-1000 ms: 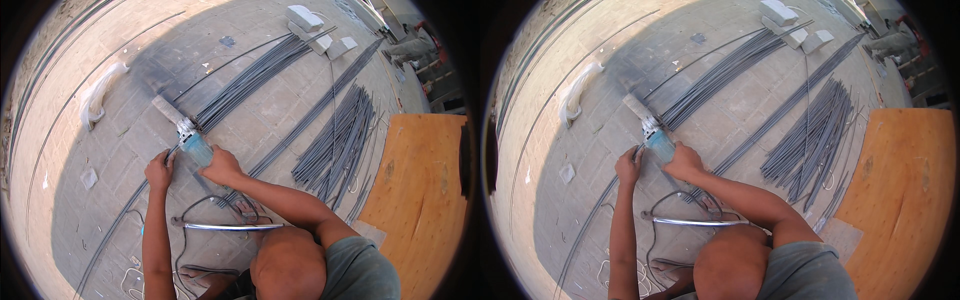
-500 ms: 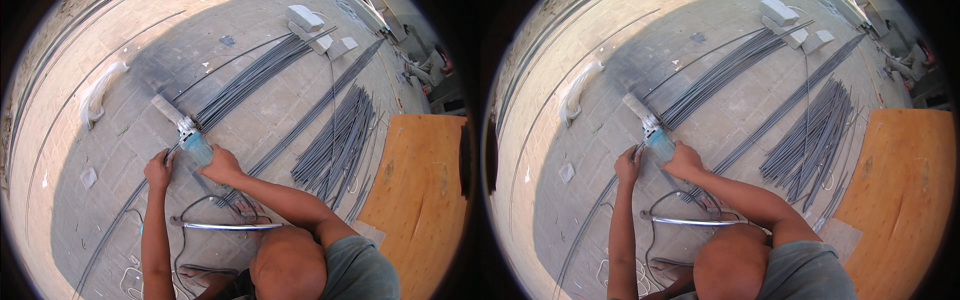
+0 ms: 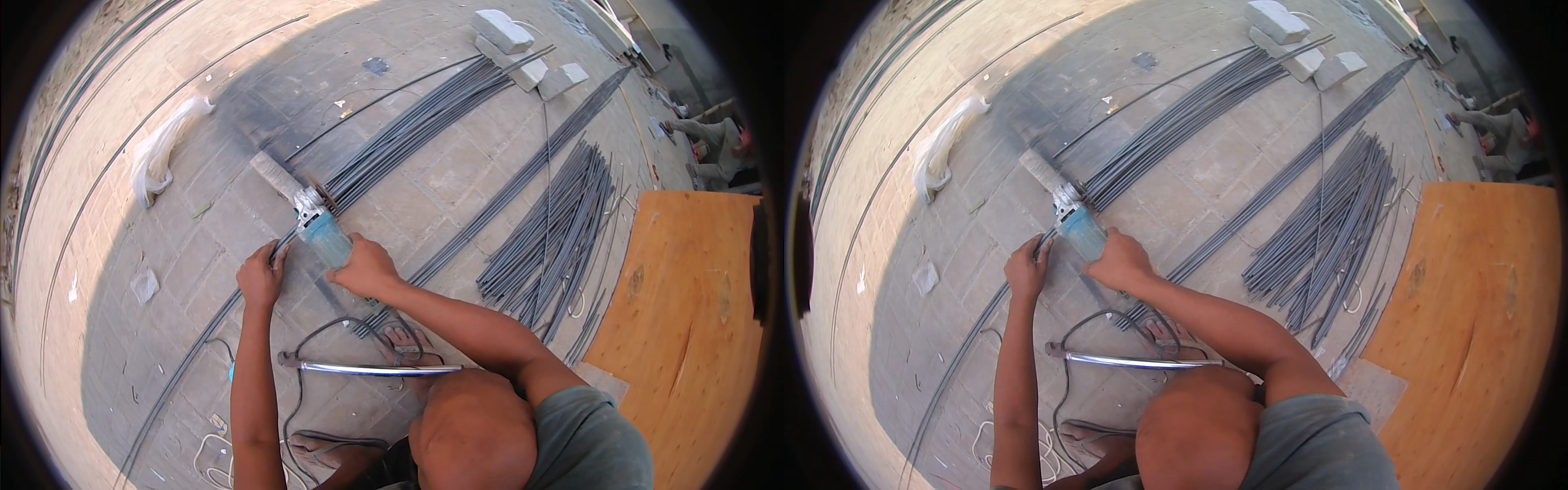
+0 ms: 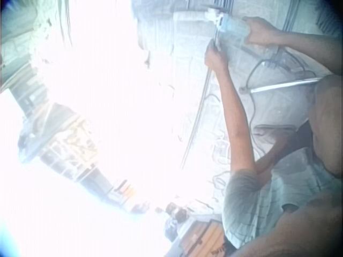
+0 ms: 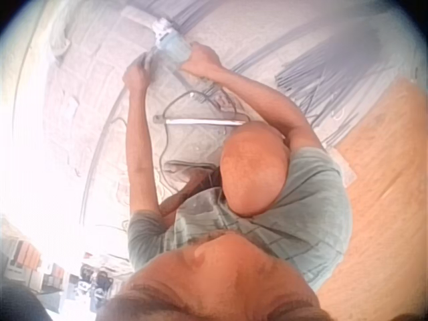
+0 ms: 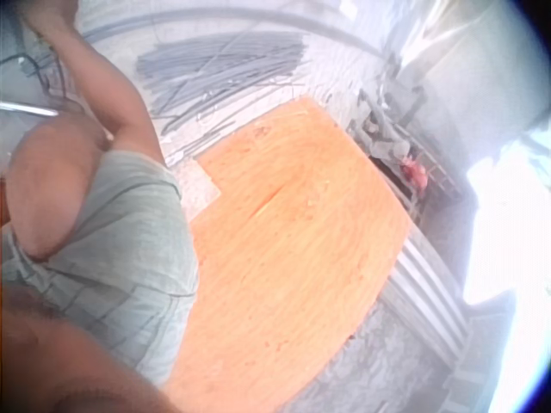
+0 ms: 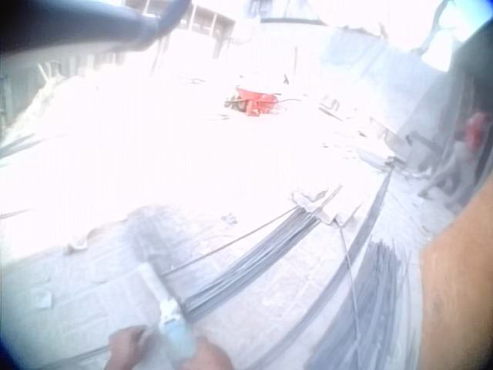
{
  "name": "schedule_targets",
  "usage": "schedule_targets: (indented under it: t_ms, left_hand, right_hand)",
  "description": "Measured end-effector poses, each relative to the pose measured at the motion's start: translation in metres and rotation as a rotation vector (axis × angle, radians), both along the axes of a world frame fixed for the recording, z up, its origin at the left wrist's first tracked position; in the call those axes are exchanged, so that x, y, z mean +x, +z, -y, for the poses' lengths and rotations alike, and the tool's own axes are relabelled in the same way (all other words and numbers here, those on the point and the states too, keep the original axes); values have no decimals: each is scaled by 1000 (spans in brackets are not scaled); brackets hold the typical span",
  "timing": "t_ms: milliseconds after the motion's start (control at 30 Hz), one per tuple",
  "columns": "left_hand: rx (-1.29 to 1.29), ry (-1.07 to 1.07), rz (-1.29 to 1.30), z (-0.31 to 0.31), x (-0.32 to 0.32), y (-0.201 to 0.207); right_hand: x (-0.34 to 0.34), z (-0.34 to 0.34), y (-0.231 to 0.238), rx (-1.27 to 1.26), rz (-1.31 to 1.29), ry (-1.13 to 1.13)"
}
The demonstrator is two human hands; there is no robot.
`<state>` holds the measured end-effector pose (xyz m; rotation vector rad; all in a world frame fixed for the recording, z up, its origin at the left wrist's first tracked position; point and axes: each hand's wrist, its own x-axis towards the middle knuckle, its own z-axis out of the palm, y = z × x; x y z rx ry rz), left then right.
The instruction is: The person measures a length of rebar with a measuring tape, cuts it using an angle grinder, and then bends the cut piece using a hand tool.
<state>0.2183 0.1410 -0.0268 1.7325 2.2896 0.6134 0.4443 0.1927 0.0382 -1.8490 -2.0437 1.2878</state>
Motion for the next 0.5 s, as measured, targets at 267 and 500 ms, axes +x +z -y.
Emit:
schedule_targets:
  t_ms: [267, 500]
  left_hand:
    - [15, -7, 17, -1, 0, 2]
    - [41, -28, -11, 0, -3, -2]
  right_hand:
    - [7, -1, 9, -27, -6, 16]
    - [10, -3, 12, -61, 19, 43]
